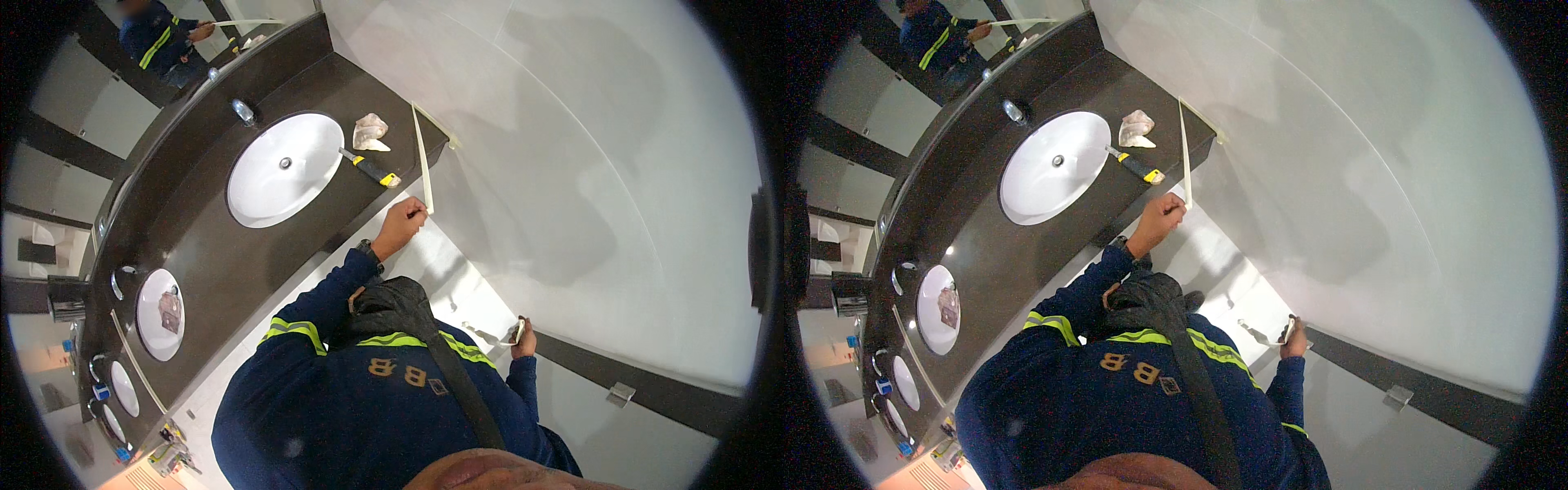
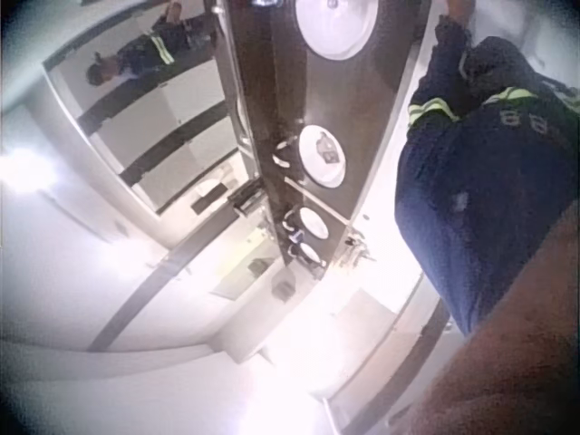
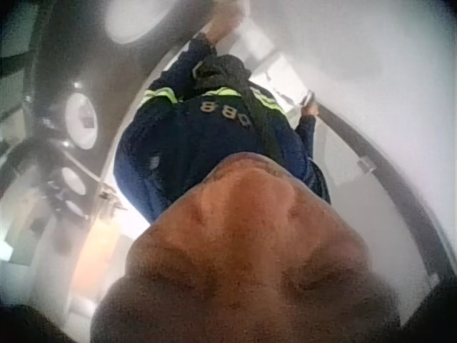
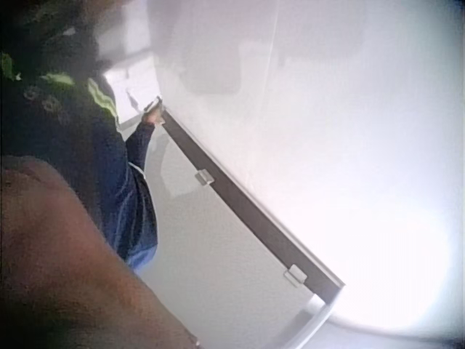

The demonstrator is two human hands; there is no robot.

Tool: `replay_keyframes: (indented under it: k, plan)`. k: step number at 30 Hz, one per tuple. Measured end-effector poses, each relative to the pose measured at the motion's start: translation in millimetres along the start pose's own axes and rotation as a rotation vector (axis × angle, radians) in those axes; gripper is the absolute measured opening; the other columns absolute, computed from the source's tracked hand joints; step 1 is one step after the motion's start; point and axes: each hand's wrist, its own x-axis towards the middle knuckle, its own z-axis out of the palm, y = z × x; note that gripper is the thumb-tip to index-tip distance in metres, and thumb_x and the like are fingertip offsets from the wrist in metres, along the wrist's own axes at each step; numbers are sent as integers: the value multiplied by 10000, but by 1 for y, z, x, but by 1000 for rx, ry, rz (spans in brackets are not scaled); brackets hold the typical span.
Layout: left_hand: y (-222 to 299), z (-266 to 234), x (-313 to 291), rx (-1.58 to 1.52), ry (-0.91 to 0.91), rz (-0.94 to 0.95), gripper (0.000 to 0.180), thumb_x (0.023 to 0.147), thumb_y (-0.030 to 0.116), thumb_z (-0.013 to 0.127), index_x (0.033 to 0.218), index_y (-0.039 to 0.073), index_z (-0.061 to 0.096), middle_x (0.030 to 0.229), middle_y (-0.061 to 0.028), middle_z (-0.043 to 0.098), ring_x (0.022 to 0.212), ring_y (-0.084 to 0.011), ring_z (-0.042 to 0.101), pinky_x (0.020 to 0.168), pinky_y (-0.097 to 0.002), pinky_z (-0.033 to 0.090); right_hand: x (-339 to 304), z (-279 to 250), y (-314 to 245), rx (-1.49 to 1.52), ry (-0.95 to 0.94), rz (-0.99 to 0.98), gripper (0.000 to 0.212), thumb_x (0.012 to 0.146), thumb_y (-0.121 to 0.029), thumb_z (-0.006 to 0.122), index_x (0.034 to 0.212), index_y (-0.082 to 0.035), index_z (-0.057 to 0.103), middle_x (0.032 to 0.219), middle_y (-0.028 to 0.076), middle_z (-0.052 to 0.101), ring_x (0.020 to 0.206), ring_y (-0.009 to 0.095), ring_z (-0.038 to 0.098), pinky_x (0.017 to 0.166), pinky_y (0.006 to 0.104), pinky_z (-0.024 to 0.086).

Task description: The person sits on the floor and uses a utility knife to scrape a white strip from the wall and countertop edge. They then wipe the surfaces with a cloth and a liquid from a bottle, and finally remove a long strip of tape from the countertop edge.

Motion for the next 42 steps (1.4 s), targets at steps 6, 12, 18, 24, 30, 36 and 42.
replay_keyframes:
  k: [6,12,18,24,30,36,42]
  plan:
    - [18,-7,-35,60,-298,-86,99,945,108,642,969,11,644,794,-6,640,692,-90,584,634,-253,490,-37,39,-13,-90,-8,-145,365,1046,-401,541,1220,-116,687,710,-15,516,575,104,503,489,276,412]
    - [25,-40,-67,302,-487,172,104,934,115,657,956,13,648,742,-32,634,666,-125,591,634,-306,489,-95,119,-33,-434,25,-637,378,1040,-342,548,1210,-42,704,1018,76,701,870,171,644,775,285,506]
    - [89,-89,-115,544,-648,355,136,908,139,669,917,8,637,738,-133,656,659,-278,635,631,-383,490,-186,246,-58,-776,-123,-989,390,987,-243,635,1330,-57,639,1205,192,712,1152,292,663,1006,353,477]
    - [122,-112,-133,486,-679,536,134,916,148,662,925,17,633,760,-149,662,699,-304,655,646,-412,493,-282,351,-65,-1218,-337,-945,595,921,-190,678,1488,-219,501,1064,257,701,938,439,674,832,467,540]
    - [127,-118,-149,422,-720,551,126,918,145,656,929,22,632,780,-141,670,713,-306,657,661,-411,504,-274,359,-29,-1076,-314,-1149,372,931,-144,639,1302,-137,659,1073,187,721,935,402,680,825,452,545]
    - [110,-114,-167,425,-706,591,143,917,136,656,1024,42,659,860,-138,691,750,-293,676,687,-395,527,-273,326,-4,-1093,-141,-1146,196,947,-165,642,1098,-57,703,1054,179,722,949,389,680,823,436,539]
    - [99,-117,-190,441,-622,478,320,914,132,667,1227,66,679,948,-151,706,787,-270,691,723,-372,552,-266,288,35,-1016,-72,-989,221,967,-218,643,1069,-31,704,980,210,722,897,399,687,785,440,534]
